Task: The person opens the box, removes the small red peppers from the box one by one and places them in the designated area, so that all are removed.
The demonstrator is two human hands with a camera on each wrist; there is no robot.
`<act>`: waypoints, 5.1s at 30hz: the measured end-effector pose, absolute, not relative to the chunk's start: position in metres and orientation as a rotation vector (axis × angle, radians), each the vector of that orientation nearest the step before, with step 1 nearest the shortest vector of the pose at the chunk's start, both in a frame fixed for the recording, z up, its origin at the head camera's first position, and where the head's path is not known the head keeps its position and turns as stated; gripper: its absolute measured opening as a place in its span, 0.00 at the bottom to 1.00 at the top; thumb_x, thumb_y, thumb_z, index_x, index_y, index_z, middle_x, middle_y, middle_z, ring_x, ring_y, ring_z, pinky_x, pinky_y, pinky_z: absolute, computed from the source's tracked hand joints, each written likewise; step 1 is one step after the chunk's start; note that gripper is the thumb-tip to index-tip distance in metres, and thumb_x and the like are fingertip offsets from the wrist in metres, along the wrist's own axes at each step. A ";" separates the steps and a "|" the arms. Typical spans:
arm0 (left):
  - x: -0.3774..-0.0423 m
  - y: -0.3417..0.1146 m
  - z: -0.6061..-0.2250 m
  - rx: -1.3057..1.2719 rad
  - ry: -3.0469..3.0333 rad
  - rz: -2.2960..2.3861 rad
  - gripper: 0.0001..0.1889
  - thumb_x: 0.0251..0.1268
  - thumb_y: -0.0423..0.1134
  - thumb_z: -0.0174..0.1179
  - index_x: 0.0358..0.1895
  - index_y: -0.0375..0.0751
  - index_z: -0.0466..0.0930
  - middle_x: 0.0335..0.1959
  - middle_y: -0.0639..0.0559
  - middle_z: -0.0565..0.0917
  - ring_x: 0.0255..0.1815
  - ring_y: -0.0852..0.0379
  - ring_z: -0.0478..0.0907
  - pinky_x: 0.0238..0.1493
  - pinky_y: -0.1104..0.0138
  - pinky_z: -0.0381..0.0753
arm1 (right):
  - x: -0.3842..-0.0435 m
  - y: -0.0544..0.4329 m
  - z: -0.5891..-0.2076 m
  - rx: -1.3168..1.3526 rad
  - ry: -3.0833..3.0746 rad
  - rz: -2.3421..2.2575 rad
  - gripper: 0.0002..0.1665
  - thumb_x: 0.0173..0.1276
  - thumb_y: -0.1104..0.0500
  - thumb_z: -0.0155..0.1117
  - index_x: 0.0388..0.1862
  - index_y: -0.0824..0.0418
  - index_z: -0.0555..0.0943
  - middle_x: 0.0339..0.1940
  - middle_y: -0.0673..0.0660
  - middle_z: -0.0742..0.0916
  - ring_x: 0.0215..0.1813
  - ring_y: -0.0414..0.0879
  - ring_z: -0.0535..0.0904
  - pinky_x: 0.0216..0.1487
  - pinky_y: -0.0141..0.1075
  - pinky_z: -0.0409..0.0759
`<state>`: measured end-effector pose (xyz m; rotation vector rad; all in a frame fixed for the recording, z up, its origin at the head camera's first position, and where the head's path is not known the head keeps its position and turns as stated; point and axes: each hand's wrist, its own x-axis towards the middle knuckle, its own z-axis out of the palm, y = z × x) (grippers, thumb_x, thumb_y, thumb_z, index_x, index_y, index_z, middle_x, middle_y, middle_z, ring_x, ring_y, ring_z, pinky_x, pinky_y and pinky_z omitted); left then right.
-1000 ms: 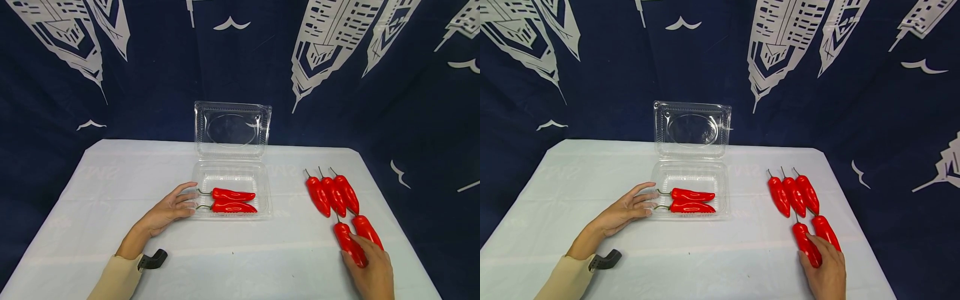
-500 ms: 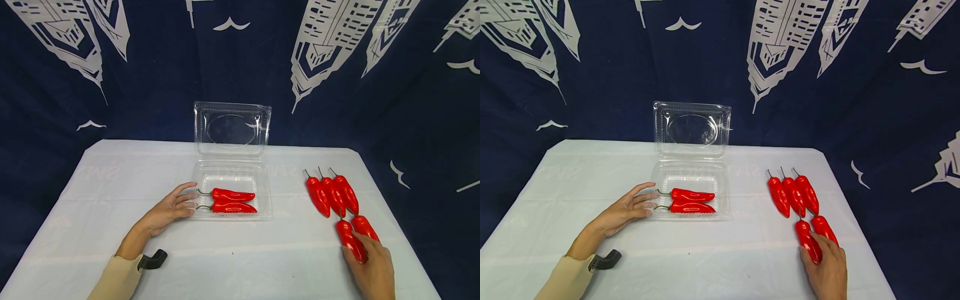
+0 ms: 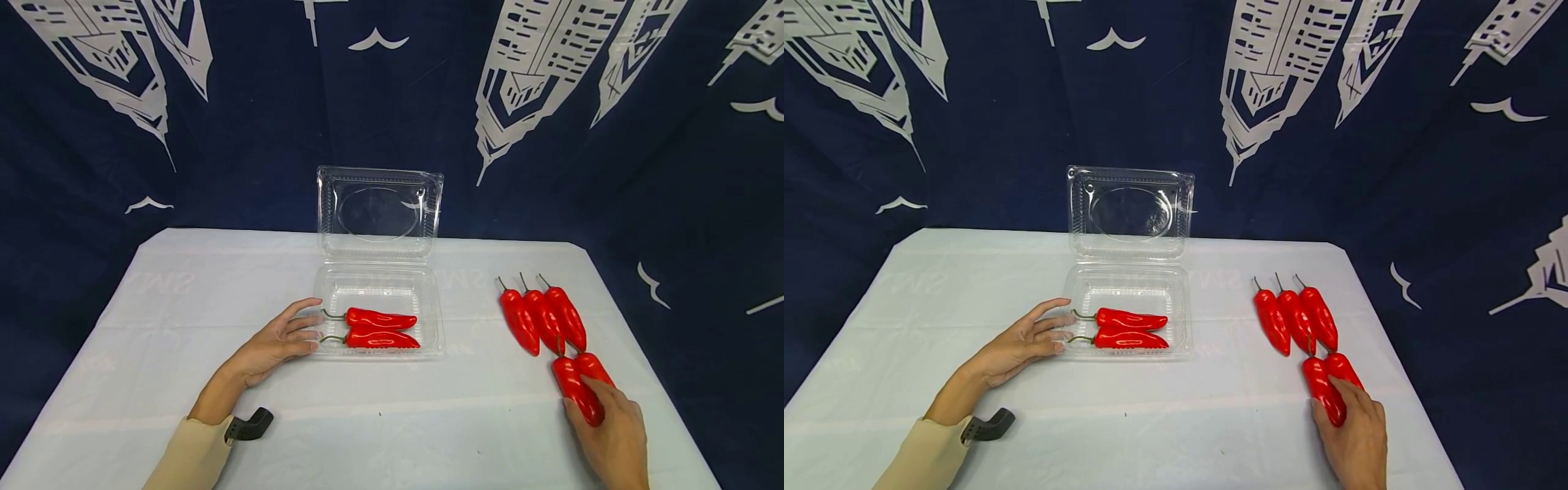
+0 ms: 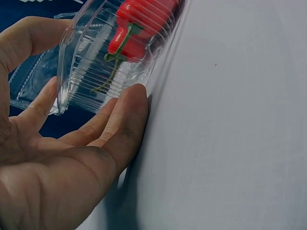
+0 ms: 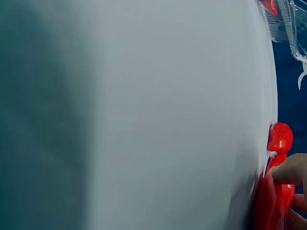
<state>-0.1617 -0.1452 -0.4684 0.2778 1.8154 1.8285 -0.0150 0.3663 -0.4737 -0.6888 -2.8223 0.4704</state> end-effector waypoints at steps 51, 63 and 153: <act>-0.162 -0.145 -0.468 0.259 1.821 1.828 0.44 0.63 0.32 0.66 0.79 0.48 0.52 0.75 0.33 0.60 0.67 0.38 0.67 0.56 0.67 0.79 | -0.122 0.263 -0.396 0.499 -2.706 0.925 0.28 0.55 0.63 0.79 0.56 0.58 0.83 0.56 0.56 0.86 0.56 0.52 0.83 0.48 0.49 0.86; -0.162 -0.146 -0.468 0.254 1.842 1.813 0.44 0.63 0.32 0.66 0.79 0.50 0.52 0.76 0.33 0.60 0.69 0.36 0.65 0.57 0.66 0.78 | -0.158 0.218 -0.387 0.676 -2.814 1.145 0.24 0.60 0.62 0.76 0.56 0.58 0.83 0.57 0.55 0.86 0.57 0.52 0.82 0.51 0.48 0.85; -0.160 -0.144 -0.466 0.259 1.831 1.812 0.44 0.63 0.31 0.65 0.79 0.50 0.51 0.76 0.32 0.58 0.69 0.37 0.65 0.58 0.67 0.78 | -0.215 0.162 -0.434 1.245 -3.109 1.341 0.26 0.73 0.58 0.61 0.70 0.48 0.76 0.68 0.54 0.80 0.64 0.48 0.76 0.67 0.45 0.73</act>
